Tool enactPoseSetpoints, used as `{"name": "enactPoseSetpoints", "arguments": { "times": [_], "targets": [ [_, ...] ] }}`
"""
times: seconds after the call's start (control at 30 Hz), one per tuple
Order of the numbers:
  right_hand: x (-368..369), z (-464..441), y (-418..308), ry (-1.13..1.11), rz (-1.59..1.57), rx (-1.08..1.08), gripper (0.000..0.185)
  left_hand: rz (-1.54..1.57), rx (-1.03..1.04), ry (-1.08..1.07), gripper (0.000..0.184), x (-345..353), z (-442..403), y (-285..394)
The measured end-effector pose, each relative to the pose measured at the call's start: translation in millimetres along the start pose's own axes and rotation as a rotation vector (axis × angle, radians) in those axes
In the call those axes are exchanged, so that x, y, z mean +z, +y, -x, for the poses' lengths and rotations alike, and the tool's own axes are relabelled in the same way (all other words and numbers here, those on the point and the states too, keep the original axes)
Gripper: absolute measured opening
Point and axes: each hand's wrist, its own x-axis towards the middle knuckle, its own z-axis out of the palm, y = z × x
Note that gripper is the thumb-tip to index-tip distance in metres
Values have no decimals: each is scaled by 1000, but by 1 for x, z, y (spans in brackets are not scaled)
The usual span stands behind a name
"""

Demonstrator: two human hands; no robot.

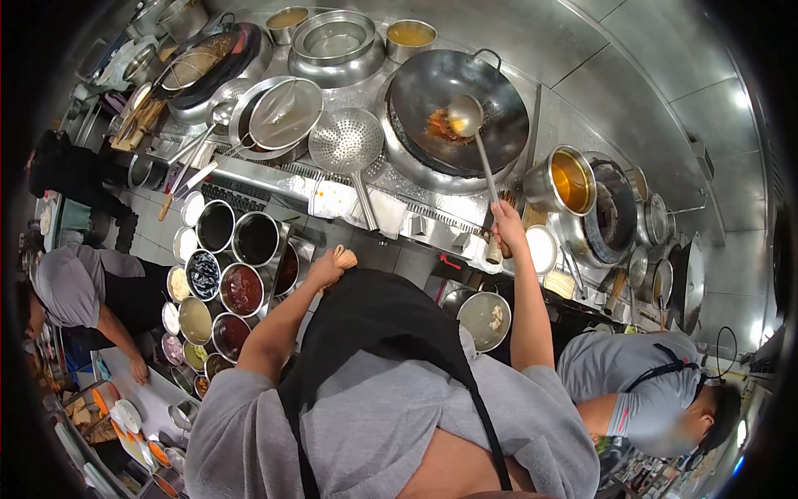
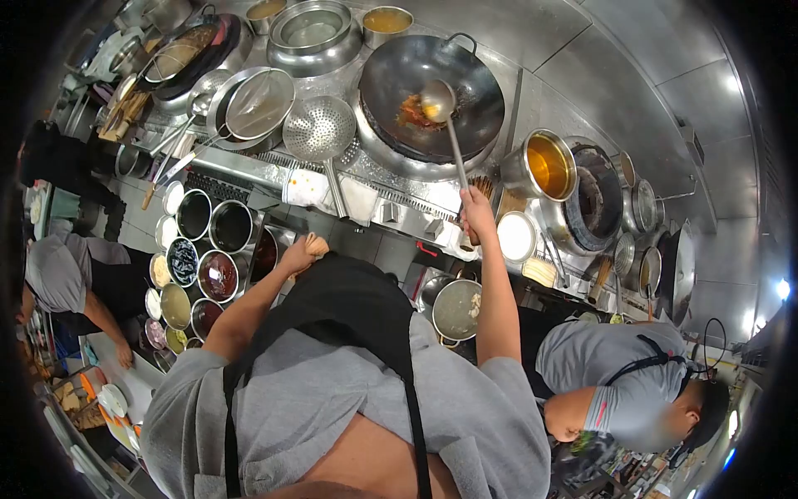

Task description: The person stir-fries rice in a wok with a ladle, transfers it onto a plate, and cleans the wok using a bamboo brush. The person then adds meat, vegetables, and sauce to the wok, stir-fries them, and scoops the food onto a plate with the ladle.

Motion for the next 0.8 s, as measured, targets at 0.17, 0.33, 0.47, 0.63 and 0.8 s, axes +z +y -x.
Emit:
{"name": "enactPoseSetpoints", "arguments": {
  "times": [0.17,0.33,0.47,0.63,0.8],
  "targets": [
    [46,-9,-30,56,-223,118,33,-65,85,-100,58,1,-22,15],
    [-7,16,-21,-98,-84,116,36,26,44,-87,58,-11,-28,16],
    [49,-45,36,548,482,-598,35,2,-4,-80,62,2,-31,-15],
    [11,21,-23,-153,-179,61,33,11,-29,-71,67,-1,-28,-39],
    [37,11,-42,270,465,2,39,68,-68,-62,76,3,-29,-56]
  ]
}}
